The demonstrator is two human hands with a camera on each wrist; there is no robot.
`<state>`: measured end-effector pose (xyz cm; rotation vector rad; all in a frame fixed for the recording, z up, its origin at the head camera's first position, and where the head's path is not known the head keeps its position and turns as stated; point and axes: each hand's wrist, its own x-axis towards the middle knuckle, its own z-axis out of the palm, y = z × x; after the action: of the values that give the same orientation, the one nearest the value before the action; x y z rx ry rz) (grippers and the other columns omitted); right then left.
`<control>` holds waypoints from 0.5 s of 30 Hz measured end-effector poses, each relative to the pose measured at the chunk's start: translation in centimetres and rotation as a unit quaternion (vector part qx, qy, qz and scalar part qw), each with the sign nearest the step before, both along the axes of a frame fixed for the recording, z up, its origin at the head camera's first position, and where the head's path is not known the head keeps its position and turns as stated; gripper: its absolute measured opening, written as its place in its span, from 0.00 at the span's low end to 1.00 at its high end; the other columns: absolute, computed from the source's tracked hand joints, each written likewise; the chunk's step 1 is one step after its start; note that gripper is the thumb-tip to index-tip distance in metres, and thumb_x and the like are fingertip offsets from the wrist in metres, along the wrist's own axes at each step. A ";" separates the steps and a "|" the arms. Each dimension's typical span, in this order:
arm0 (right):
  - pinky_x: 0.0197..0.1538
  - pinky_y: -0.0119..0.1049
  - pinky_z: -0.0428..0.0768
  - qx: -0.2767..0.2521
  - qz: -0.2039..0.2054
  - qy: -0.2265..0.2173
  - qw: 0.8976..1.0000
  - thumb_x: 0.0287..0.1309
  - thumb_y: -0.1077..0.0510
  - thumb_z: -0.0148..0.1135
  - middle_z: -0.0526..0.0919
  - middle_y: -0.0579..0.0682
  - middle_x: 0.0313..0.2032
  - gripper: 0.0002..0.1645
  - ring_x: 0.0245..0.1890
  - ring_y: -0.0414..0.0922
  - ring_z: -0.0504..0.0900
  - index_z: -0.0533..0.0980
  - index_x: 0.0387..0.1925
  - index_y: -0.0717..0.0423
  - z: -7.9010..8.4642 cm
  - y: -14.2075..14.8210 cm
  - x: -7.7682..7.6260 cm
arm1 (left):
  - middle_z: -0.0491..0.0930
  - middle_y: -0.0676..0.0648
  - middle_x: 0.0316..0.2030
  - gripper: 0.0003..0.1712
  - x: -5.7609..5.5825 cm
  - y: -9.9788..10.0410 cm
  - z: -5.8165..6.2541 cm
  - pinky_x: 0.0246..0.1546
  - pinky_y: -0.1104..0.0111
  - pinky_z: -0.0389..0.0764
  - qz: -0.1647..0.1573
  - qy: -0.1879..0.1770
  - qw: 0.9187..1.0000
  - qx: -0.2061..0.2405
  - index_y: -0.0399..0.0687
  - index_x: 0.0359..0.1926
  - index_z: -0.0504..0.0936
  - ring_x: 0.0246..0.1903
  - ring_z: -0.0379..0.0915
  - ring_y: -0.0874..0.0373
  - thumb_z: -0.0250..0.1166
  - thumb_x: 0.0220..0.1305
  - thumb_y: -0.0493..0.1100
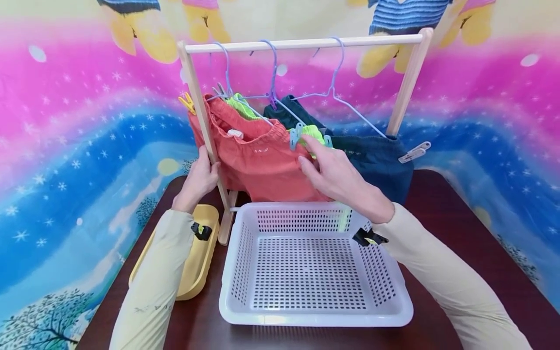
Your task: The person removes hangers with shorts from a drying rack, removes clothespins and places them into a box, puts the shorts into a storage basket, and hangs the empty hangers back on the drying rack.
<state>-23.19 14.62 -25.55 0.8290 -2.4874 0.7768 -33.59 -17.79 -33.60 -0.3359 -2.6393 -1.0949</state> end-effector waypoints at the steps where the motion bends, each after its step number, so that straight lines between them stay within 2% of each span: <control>1: 0.27 0.33 0.78 -0.002 -0.002 -0.006 1.000 0.70 0.55 0.53 0.78 0.49 0.29 0.26 0.22 0.41 0.76 0.64 0.67 0.54 0.1 0.0 -0.1 | 0.70 0.28 0.57 0.28 -0.1 0.0 0.2 0.53 0.43 0.77 -0.002 -0.002 1.000 -0.001 0.38 0.67 0.52 0.55 0.75 0.33 0.53 0.73 0.38; 6: 0.33 0.35 0.84 -0.003 -0.015 -0.028 0.999 0.71 0.55 0.53 0.83 0.49 0.32 0.17 0.28 0.41 0.84 0.71 0.58 0.54 0.3 0.2 -0.3 | 0.69 0.29 0.58 0.28 -0.2 0.1 0.7 0.54 0.43 0.76 -0.017 -0.021 1.000 -0.001 0.38 0.68 0.51 0.56 0.75 0.34 0.52 0.74 0.38; 8: 0.31 0.36 0.83 -0.005 -0.026 -0.024 0.999 0.71 0.53 0.53 0.83 0.48 0.30 0.14 0.26 0.41 0.83 0.73 0.53 0.53 0.4 0.2 -0.4 | 0.69 0.29 0.59 0.28 -0.1 0.1 0.8 0.55 0.43 0.76 -0.018 -0.021 1.000 0.000 0.38 0.68 0.51 0.56 0.75 0.34 0.52 0.74 0.38; 15: 0.25 0.35 0.76 -0.009 -0.055 -0.014 0.998 0.71 0.48 0.52 0.77 0.47 0.24 0.13 0.22 0.42 0.75 0.76 0.48 0.50 0.7 -0.2 -0.8 | 0.69 0.30 0.58 0.28 0.2 -0.2 0.9 0.53 0.44 0.77 -0.007 -0.029 1.000 -0.002 0.39 0.67 0.52 0.55 0.75 0.34 0.54 0.73 0.38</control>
<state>-24.03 14.41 -24.81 0.6726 -2.5219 0.7770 -33.38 -18.01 -32.66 -0.3292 -2.6935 -1.1202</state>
